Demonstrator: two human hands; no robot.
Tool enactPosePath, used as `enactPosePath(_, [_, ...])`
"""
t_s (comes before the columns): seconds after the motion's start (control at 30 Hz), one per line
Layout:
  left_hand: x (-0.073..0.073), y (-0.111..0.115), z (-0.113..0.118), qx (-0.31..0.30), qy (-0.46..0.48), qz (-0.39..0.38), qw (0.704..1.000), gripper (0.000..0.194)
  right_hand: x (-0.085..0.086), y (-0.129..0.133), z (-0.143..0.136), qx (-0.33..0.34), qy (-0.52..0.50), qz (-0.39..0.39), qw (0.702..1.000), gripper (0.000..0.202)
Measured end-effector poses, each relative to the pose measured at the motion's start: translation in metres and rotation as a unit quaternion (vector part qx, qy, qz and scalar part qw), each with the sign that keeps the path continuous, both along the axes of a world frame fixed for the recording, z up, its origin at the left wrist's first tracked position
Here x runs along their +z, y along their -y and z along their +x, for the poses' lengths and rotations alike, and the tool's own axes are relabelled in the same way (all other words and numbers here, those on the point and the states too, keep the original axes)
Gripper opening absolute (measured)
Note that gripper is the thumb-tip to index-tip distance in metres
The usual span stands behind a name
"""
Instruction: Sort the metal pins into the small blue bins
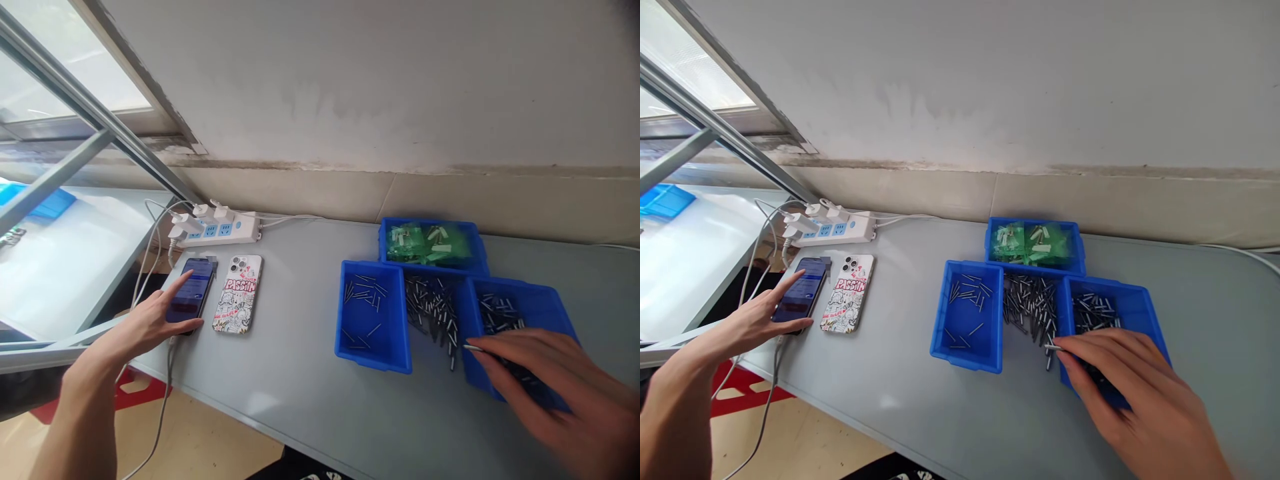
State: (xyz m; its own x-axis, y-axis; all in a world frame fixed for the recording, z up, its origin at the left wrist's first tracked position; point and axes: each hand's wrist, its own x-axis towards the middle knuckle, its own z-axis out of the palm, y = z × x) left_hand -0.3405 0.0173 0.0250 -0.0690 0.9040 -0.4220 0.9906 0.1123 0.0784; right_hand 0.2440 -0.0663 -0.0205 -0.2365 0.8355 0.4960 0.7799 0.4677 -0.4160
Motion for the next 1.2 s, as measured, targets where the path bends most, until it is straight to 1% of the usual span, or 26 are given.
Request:
enactPosePath(0.1, [0.002,-0.006,-0.001,-0.003,0.001,-0.024,1.000,0.111,0.001,0.000,0.000,0.005,-0.001,-0.001,1.000,0.012])
enactPosePath(0.3, [0.005,0.000,0.005,-0.008,0.007,0.002,1.000,0.112,0.002,0.000,-0.001,0.006,0.000,-0.008,1.000,0.013])
enactPosePath(0.4, [0.005,0.007,0.010,-0.009,-0.011,0.028,1.000,0.106,-0.001,0.000,0.000,0.004,-0.004,-0.008,1.000,0.013])
enactPosePath(0.47, [0.003,0.013,0.014,0.000,-0.032,0.049,0.998,0.097,-0.002,0.000,0.000,0.006,-0.007,0.000,1.000,0.012])
enactPosePath(0.53, [-0.001,0.020,0.018,0.016,-0.050,0.066,0.996,0.090,-0.004,0.000,0.001,0.006,-0.009,0.003,1.000,0.012])
enactPosePath(0.6, [-0.007,0.028,0.022,0.018,-0.052,0.089,0.995,0.081,-0.004,0.000,0.001,0.005,-0.011,0.004,1.000,0.011])
enactPosePath(0.7, [-0.021,0.041,0.027,-0.015,-0.054,0.150,0.987,0.065,-0.002,-0.001,0.000,0.001,-0.012,0.007,1.000,0.012])
enactPosePath(0.77, [-0.030,0.047,0.030,-0.036,-0.056,0.199,0.978,0.060,-0.001,-0.001,0.000,-0.001,-0.011,0.007,1.000,0.012])
enactPosePath(0.83, [-0.035,0.052,0.033,-0.039,-0.059,0.230,0.971,0.054,-0.001,-0.001,-0.001,-0.003,-0.009,0.003,1.000,0.011])
enactPosePath(0.93, [-0.037,0.054,0.034,-0.037,-0.066,0.259,0.963,0.048,0.000,0.000,-0.002,-0.006,-0.005,0.004,1.000,0.011])
enactPosePath(1.03, [-0.037,0.052,0.033,-0.053,-0.073,0.285,0.954,0.045,0.001,0.000,-0.002,-0.007,-0.003,0.008,1.000,0.012])
enactPosePath(1.13, [-0.038,0.051,0.032,-0.070,-0.080,0.291,0.951,0.046,0.001,0.000,-0.003,-0.010,-0.003,0.005,1.000,0.012])
enactPosePath(1.2, [-0.039,0.051,0.033,-0.069,-0.084,0.285,0.952,0.045,0.001,0.000,-0.002,-0.010,-0.007,0.001,1.000,0.011])
